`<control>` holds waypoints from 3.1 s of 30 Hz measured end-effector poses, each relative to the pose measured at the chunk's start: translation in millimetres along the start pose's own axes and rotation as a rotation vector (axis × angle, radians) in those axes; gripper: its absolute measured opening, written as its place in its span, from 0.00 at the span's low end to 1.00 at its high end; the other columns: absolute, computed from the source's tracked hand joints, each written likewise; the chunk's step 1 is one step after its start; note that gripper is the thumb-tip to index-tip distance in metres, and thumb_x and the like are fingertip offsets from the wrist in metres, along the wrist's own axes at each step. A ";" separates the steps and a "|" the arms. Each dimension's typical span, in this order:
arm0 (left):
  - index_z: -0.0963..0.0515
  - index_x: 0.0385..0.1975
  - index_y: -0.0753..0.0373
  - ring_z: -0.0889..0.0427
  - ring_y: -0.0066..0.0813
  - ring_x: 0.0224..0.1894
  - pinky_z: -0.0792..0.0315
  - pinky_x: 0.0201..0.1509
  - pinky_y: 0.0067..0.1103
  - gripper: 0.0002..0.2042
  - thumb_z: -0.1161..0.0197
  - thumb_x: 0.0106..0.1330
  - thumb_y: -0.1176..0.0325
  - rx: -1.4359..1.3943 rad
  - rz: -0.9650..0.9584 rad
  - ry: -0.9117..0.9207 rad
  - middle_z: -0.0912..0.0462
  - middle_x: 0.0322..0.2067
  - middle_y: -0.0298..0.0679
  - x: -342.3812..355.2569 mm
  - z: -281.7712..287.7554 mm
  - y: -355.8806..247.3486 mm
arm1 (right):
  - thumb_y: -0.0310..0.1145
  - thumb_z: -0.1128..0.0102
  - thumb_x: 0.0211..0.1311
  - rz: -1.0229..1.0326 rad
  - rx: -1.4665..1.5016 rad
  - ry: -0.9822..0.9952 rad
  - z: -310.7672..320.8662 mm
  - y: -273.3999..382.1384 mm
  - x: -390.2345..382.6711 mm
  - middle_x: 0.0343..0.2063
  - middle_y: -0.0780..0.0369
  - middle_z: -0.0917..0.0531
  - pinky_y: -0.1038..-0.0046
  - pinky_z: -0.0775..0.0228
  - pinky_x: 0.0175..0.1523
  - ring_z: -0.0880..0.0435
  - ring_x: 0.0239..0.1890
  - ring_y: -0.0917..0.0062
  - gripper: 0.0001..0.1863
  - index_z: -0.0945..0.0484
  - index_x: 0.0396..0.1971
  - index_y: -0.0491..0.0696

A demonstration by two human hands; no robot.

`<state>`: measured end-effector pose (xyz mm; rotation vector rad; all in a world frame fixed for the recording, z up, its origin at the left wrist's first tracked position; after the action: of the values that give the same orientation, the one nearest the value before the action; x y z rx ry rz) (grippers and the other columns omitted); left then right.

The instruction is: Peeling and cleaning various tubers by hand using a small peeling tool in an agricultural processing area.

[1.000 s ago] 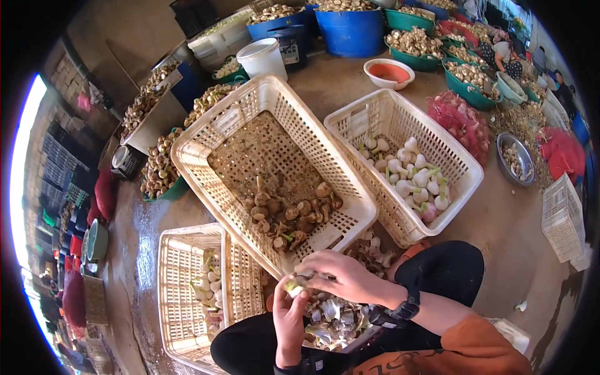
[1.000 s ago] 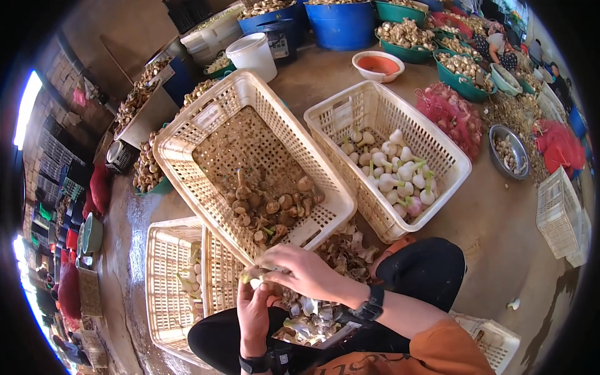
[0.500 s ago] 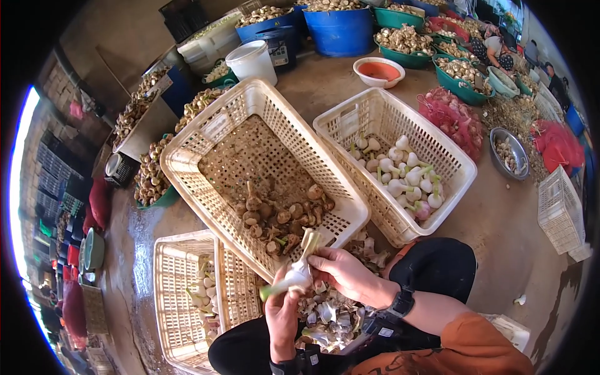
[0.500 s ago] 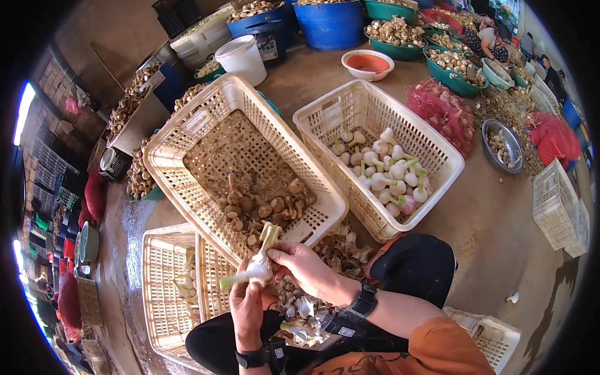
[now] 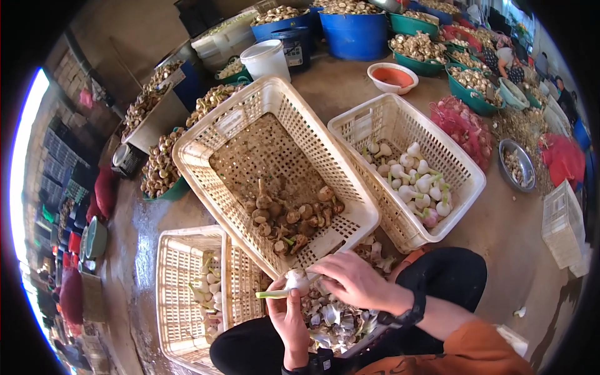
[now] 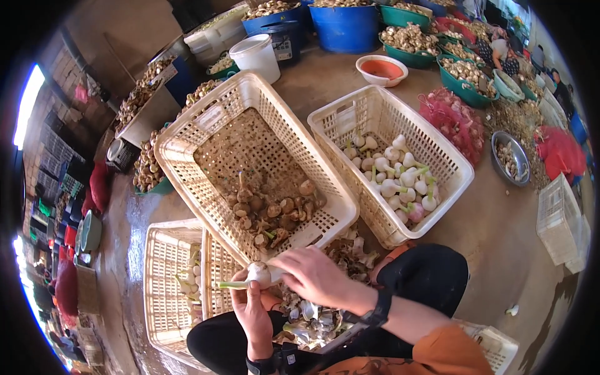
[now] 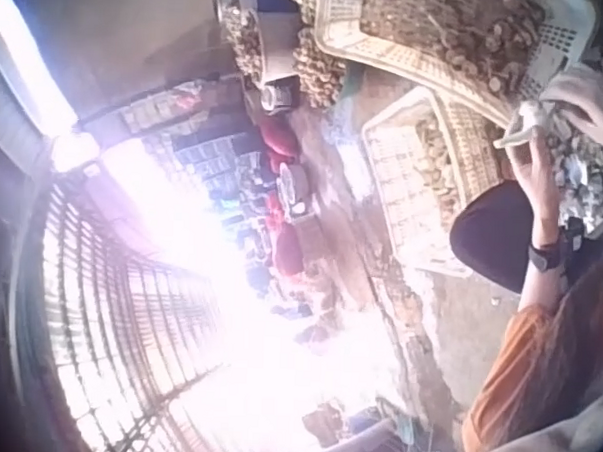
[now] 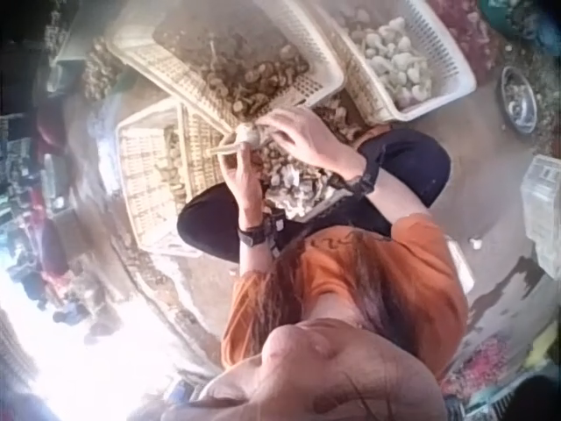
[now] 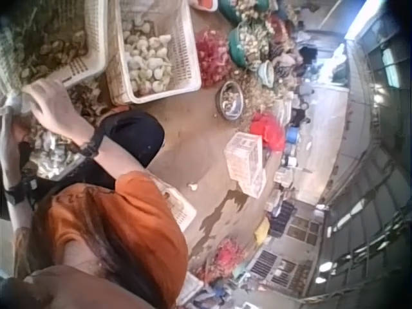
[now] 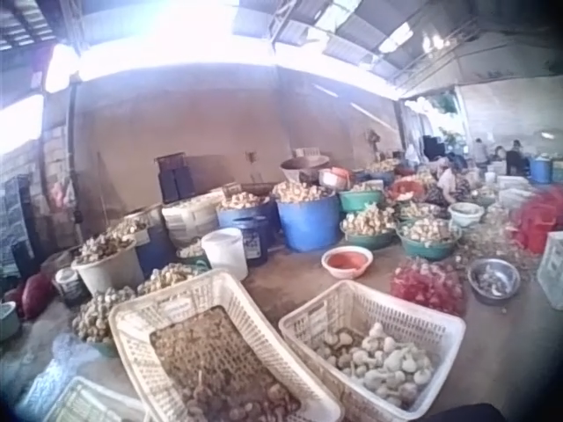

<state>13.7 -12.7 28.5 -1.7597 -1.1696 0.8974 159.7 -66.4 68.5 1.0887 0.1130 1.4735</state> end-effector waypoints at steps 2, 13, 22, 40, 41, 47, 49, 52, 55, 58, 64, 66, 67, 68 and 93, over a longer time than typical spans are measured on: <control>0.32 0.44 0.68 0.27 0.27 0.46 0.30 0.51 0.22 0.12 0.42 0.61 0.76 0.087 -0.114 -0.008 0.30 0.49 0.46 -6.6 -3.7 -2.3 | 0.27 0.42 0.50 -0.007 0.005 0.032 -0.7 8.8 4.9 0.27 0.61 0.25 0.70 0.34 0.38 0.24 0.31 0.70 0.07 0.26 0.31 0.46; 0.30 0.39 0.68 0.28 0.36 0.52 0.33 0.55 0.28 0.10 0.42 0.60 0.75 0.011 0.096 0.214 0.33 0.54 0.49 -4.2 12.2 -11.4 | 0.29 0.44 0.53 -0.290 0.366 0.163 -3.9 -16.7 7.1 0.24 0.66 0.27 0.79 0.35 0.34 0.28 0.26 0.81 0.06 0.31 0.28 0.45; 0.36 0.51 0.66 0.26 0.34 0.47 0.31 0.52 0.28 0.14 0.57 0.67 0.72 -0.549 0.370 -0.063 0.27 0.45 0.43 14.7 25.6 19.9 | 0.26 0.51 0.58 -0.635 1.612 0.143 4.9 -26.7 10.0 0.24 0.67 0.27 0.82 0.34 0.32 0.29 0.27 0.86 0.01 0.33 0.29 0.47; 0.37 0.56 0.65 0.33 0.41 0.53 0.36 0.53 0.30 0.23 0.44 0.59 0.72 1.376 -0.463 -0.343 0.34 0.52 0.51 84.2 105.0 -66.1 | 0.37 0.46 0.52 -0.470 -0.412 0.540 -190.2 -258.5 101.4 0.34 0.54 0.21 0.61 0.30 0.42 0.22 0.38 0.58 0.14 0.24 0.36 0.45; 0.36 0.55 0.66 0.33 0.41 0.52 0.36 0.53 0.30 0.22 0.45 0.59 0.73 1.233 -0.385 -0.350 0.34 0.52 0.51 83.7 108.7 -62.7 | 0.42 0.46 0.53 -0.570 -0.409 0.526 -206.4 -262.3 97.5 0.35 0.52 0.21 0.60 0.31 0.44 0.23 0.39 0.57 0.17 0.24 0.36 0.44; 0.32 0.50 0.67 0.27 0.30 0.45 0.33 0.49 0.24 0.15 0.47 0.63 0.74 0.773 -0.130 -0.206 0.26 0.44 0.44 96.1 88.9 -48.1 | 0.49 0.43 0.52 -0.902 -0.036 0.552 -230.0 -328.8 57.5 0.32 0.54 0.20 0.63 0.32 0.45 0.21 0.39 0.63 0.24 0.25 0.40 0.44; 0.32 0.50 0.66 0.26 0.32 0.44 0.31 0.47 0.25 0.16 0.45 0.62 0.73 0.746 -0.091 -0.114 0.25 0.43 0.44 94.6 96.7 -30.0 | 0.43 0.47 0.57 -0.935 0.564 0.578 -218.6 -322.3 41.7 0.32 0.60 0.20 0.71 0.32 0.42 0.22 0.35 0.73 0.19 0.24 0.40 0.44; 0.32 0.50 0.66 0.24 0.44 0.44 0.30 0.46 0.28 0.20 0.41 0.59 0.68 1.152 -0.313 0.036 0.26 0.46 0.50 87.1 74.9 -19.3 | 0.41 0.53 0.63 -1.063 0.893 0.621 -138.0 -155.7 69.8 0.39 0.61 0.23 0.81 0.34 0.43 0.26 0.39 0.81 0.19 0.29 0.49 0.45; 0.33 0.51 0.65 0.26 0.50 0.45 0.30 0.48 0.31 0.23 0.39 0.57 0.64 1.079 -0.281 0.159 0.28 0.47 0.52 69.4 32.1 -1.4 | 0.40 0.54 0.65 -0.788 0.826 0.554 -89.4 -79.5 57.3 0.40 0.63 0.24 0.80 0.36 0.47 0.27 0.41 0.81 0.19 0.32 0.52 0.45; 0.33 0.52 0.64 0.26 0.49 0.44 0.28 0.44 0.31 0.25 0.38 0.55 0.64 1.182 -0.726 0.287 0.29 0.48 0.51 50.9 7.3 -9.6 | 0.39 0.52 0.64 -0.738 0.925 0.381 -62.9 -54.8 41.5 0.39 0.63 0.24 0.75 0.37 0.50 0.26 0.42 0.75 0.17 0.29 0.48 0.45; 0.31 0.51 0.63 0.25 0.38 0.33 0.28 0.33 0.25 0.27 0.41 0.46 0.80 1.086 -0.752 0.055 0.29 0.37 0.44 -3.5 -22.0 -9.9 | 0.35 0.50 0.60 -0.292 0.236 0.208 -22.5 -29.1 9.9 0.23 0.59 0.26 0.69 0.35 0.32 0.25 0.25 0.68 0.13 0.30 0.26 0.38; 0.31 0.51 0.63 0.25 0.38 0.34 0.28 0.33 0.25 0.27 0.39 0.46 0.78 0.685 -0.515 0.003 0.29 0.39 0.47 -0.2 -7.6 40.0 | 0.32 0.50 0.59 -0.372 0.380 0.166 -12.6 -19.2 1.9 0.24 0.60 0.26 0.71 0.35 0.32 0.26 0.25 0.73 0.11 0.29 0.27 0.38; 0.31 0.51 0.63 0.25 0.39 0.36 0.28 0.34 0.26 0.26 0.38 0.47 0.78 0.844 -0.702 0.024 0.29 0.40 0.47 -9.3 -22.3 21.9 | 0.29 0.50 0.58 -0.464 0.520 0.124 -7.8 -17.3 -2.0 0.24 0.60 0.25 0.73 0.35 0.31 0.27 0.25 0.78 0.09 0.28 0.29 0.38; 0.31 0.51 0.63 0.26 0.40 0.37 0.28 0.35 0.26 0.25 0.38 0.49 0.77 1.002 -0.889 0.043 0.29 0.41 0.48 -18.5 -36.7 4.7 | 0.29 0.50 0.58 -0.466 0.521 0.115 -3.6 -13.7 -4.4 0.24 0.60 0.25 0.73 0.35 0.31 0.27 0.25 0.78 0.09 0.28 0.29 0.38; 0.31 0.52 0.56 0.27 0.44 0.41 0.28 0.42 0.30 0.33 0.28 0.40 0.72 1.113 -0.723 0.023 0.32 0.41 0.48 -28.0 -42.6 -24.5 | 0.27 0.46 0.57 -0.296 0.494 -0.019 2.9 -2.3 -1.4 0.24 0.64 0.25 0.77 0.35 0.35 0.27 0.29 0.82 0.06 0.25 0.29 0.38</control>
<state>33.6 -43.7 71.4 -0.3987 -0.8807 0.8033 163.0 -68.5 67.9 1.4099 0.6247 1.1928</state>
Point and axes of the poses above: each hand's wrist, its own x-axis towards the middle knuckle, its own z-axis out of the back of the hand, y = z × x, the point moved 2 cm from there along x, towards the middle knuckle
